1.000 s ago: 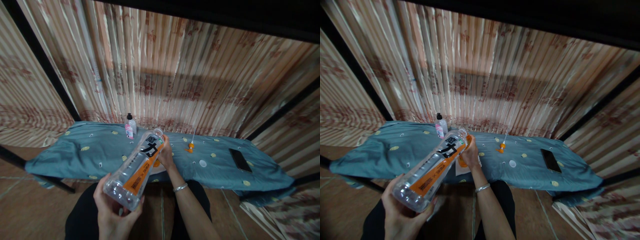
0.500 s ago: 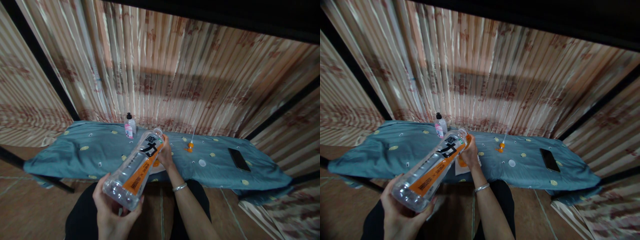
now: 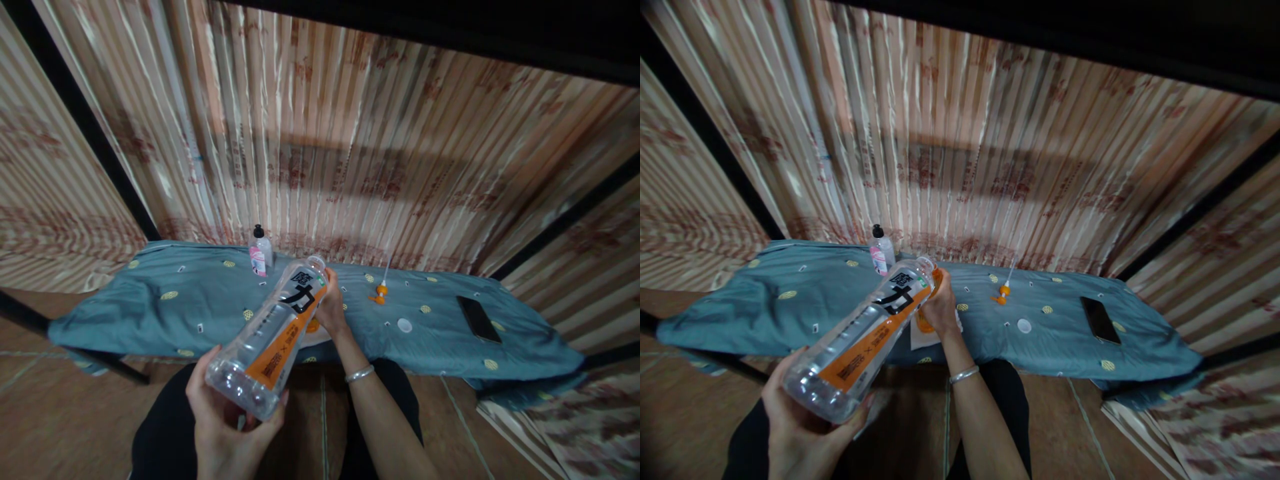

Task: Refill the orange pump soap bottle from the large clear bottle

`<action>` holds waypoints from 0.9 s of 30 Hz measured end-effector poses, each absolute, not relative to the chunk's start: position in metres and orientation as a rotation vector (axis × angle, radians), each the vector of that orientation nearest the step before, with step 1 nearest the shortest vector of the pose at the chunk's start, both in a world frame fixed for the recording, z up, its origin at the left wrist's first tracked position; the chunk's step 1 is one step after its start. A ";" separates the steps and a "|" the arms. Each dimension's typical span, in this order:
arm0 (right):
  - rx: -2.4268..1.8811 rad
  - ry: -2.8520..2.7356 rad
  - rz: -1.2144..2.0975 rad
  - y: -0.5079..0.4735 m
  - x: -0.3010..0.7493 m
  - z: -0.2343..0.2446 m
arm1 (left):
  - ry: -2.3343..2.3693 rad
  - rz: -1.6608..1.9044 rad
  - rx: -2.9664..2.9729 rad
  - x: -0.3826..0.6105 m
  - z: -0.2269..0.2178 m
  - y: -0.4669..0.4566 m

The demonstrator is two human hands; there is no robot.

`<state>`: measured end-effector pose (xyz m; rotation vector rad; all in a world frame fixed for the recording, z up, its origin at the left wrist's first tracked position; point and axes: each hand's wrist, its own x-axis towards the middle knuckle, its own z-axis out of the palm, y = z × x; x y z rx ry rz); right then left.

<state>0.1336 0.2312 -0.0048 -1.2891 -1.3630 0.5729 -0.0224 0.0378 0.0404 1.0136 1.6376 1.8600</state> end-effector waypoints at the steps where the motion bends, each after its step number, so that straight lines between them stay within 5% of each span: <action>1: -1.287 -1.363 0.571 0.231 0.133 -0.005 | 1.644 1.862 1.022 -0.023 0.040 0.038; 27: -1.293 -1.364 0.570 0.229 0.133 -0.004 | 1.628 1.871 1.018 -0.020 0.040 0.036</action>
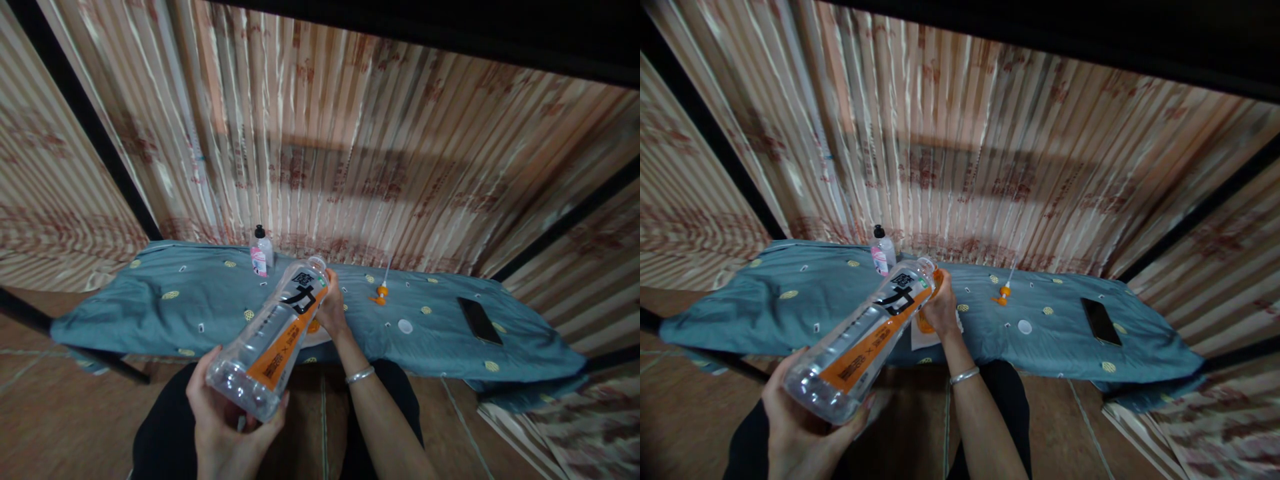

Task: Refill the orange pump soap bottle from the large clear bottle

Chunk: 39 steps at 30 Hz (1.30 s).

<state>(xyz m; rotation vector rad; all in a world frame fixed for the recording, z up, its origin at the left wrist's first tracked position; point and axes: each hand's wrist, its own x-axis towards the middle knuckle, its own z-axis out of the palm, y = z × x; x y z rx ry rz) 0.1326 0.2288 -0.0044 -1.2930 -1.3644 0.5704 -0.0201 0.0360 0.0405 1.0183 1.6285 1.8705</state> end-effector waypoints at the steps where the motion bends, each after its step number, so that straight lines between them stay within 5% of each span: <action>1: -1.293 -1.364 0.574 0.228 0.132 -0.004 | 1.631 1.872 1.021 -0.020 0.041 0.036; 39: -1.282 -1.359 0.594 0.227 0.132 0.002 | 1.566 1.822 1.047 -0.028 0.036 0.032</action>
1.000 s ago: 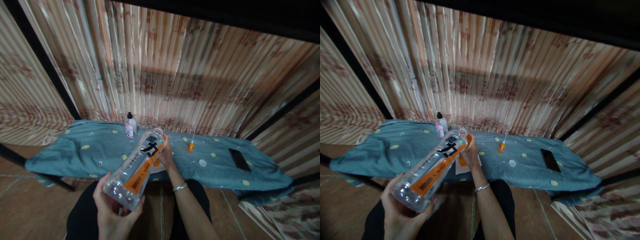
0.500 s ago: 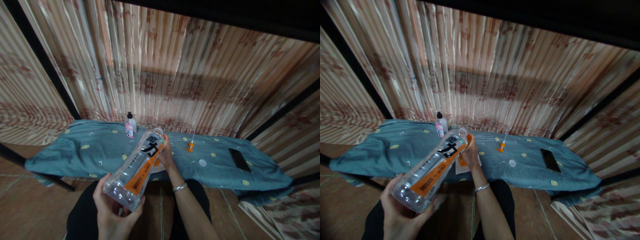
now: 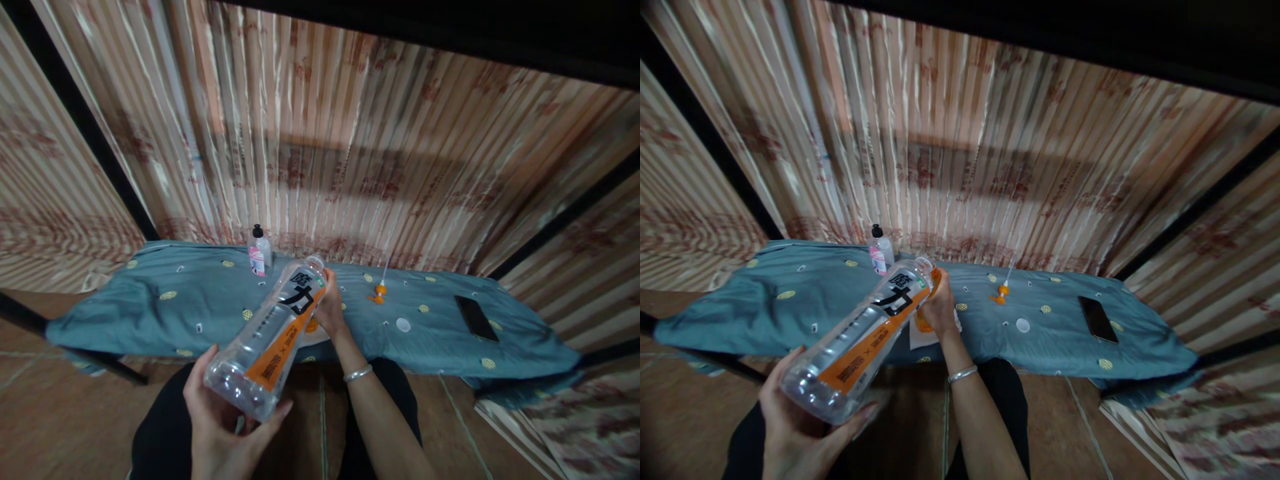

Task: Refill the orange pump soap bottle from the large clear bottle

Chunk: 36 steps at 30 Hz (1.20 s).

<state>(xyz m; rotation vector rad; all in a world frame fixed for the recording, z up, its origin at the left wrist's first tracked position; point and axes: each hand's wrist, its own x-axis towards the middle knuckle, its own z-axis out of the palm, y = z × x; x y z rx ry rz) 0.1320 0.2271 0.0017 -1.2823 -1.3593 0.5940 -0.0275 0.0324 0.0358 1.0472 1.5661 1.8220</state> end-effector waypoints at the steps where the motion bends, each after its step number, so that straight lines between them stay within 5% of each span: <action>1: -1.277 -1.358 0.593 0.227 0.132 0.001 | 1.564 1.826 1.046 -0.028 0.035 0.032; 36: -1.308 -1.338 0.631 0.222 0.129 0.008 | 1.483 1.821 0.813 -0.020 0.050 0.028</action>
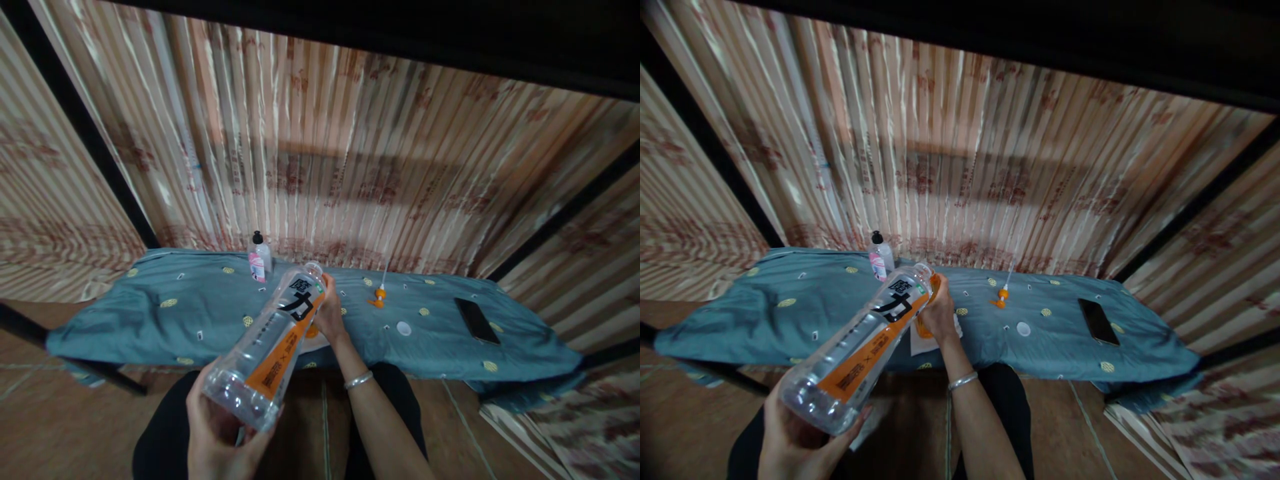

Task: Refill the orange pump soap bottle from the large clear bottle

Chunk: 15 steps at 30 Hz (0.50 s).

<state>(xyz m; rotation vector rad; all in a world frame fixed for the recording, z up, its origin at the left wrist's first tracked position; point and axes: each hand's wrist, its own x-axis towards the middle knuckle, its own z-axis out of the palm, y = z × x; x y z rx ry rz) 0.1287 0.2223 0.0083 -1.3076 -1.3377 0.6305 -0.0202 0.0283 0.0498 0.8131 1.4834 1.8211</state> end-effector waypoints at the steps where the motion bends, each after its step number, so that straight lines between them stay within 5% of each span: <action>1: -1.309 -1.334 0.625 0.222 0.128 0.008 | 1.481 1.821 0.810 -0.020 0.050 0.028; 15: -1.289 -1.370 0.577 0.223 0.129 0.003 | 1.480 1.876 0.894 -0.022 0.045 0.029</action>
